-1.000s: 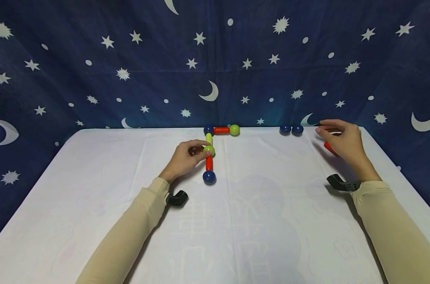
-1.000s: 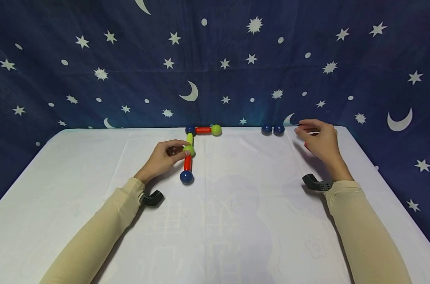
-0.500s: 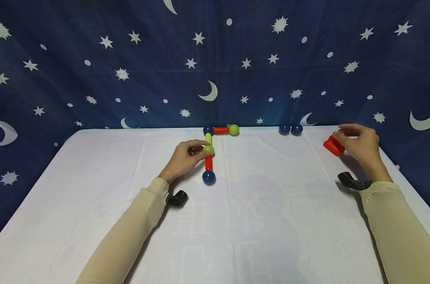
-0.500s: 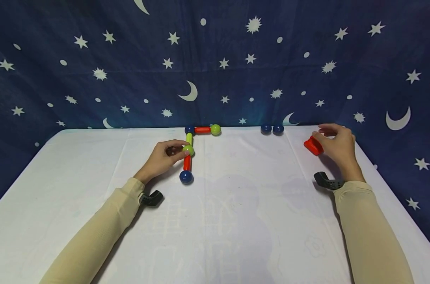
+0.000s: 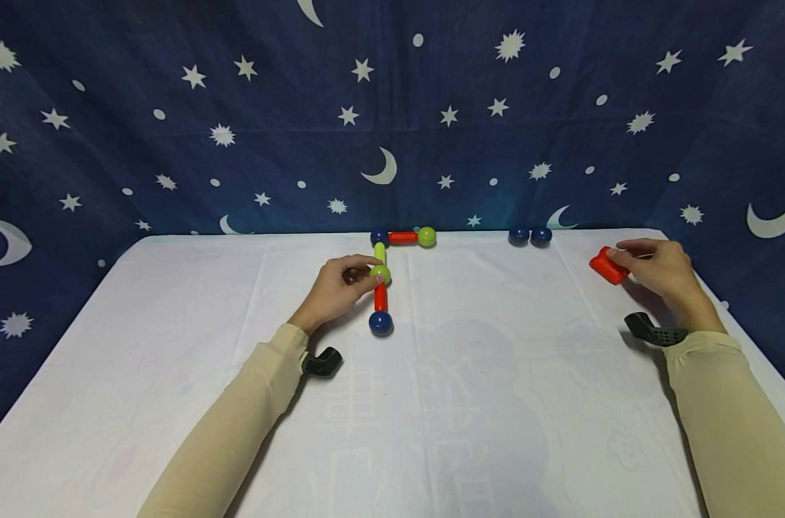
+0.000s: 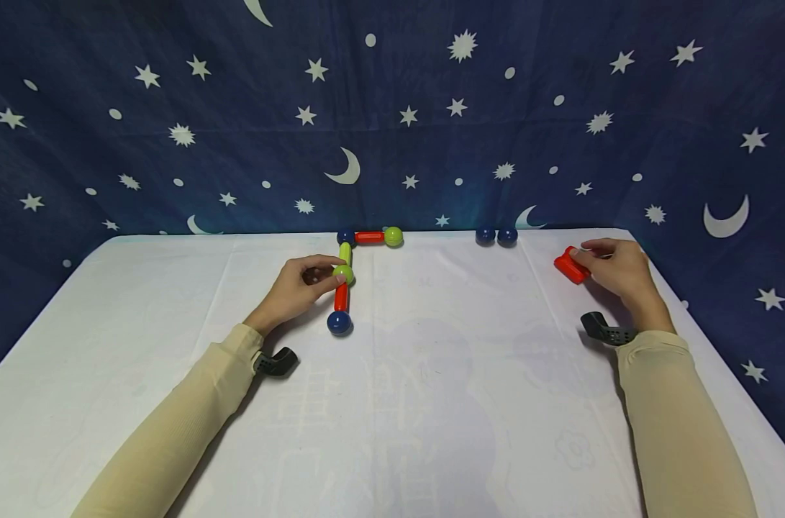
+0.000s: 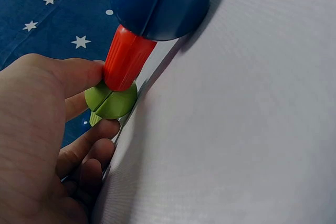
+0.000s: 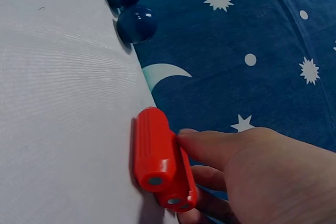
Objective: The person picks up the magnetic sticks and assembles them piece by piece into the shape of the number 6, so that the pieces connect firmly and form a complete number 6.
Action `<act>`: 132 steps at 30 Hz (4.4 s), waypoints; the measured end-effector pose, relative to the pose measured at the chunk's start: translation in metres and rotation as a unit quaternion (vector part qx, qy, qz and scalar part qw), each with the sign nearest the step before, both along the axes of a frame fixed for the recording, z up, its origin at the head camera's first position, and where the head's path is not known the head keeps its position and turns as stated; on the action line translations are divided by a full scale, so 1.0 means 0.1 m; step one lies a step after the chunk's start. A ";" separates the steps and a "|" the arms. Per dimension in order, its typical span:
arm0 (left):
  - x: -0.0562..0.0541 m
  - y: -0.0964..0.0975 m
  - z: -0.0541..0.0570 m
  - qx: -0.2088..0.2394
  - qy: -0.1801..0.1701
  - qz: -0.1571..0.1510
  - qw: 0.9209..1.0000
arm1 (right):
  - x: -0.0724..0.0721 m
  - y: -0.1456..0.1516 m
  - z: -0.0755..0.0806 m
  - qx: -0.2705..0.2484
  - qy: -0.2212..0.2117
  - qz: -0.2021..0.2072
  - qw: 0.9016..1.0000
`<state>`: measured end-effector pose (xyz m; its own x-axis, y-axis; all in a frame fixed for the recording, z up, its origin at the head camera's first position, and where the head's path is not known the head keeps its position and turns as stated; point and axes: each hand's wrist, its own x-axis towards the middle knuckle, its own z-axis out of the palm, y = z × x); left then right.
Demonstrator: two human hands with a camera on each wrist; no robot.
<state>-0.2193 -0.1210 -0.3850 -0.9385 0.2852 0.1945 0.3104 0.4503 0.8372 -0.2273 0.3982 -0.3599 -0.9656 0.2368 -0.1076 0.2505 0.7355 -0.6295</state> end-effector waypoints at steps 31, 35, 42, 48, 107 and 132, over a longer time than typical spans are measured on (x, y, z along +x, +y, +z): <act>0.00 -0.01 0.00 0.002 -0.005 0.006 1.000 | -0.01 -0.04 -0.06 -0.046 0.047 -0.015 0.998; 0.00 0.00 0.00 0.003 -0.007 0.007 1.000 | -0.01 -0.04 -0.06 -0.037 0.054 -0.020 0.998; 0.01 0.00 0.01 -0.001 -0.005 0.004 1.000 | -0.01 -0.09 0.00 -0.033 0.056 -0.018 0.998; 0.00 0.00 0.00 -0.001 -0.004 0.005 1.000 | -0.02 -0.19 0.07 -0.034 0.073 -0.006 0.997; -0.01 -0.01 0.00 -0.004 0.003 0.004 1.000 | -0.18 -2.40 0.17 -0.117 0.103 0.290 0.944; -0.01 0.00 0.01 -0.002 0.004 0.002 1.000 | -0.14 -2.81 -0.21 -0.141 0.151 0.326 0.923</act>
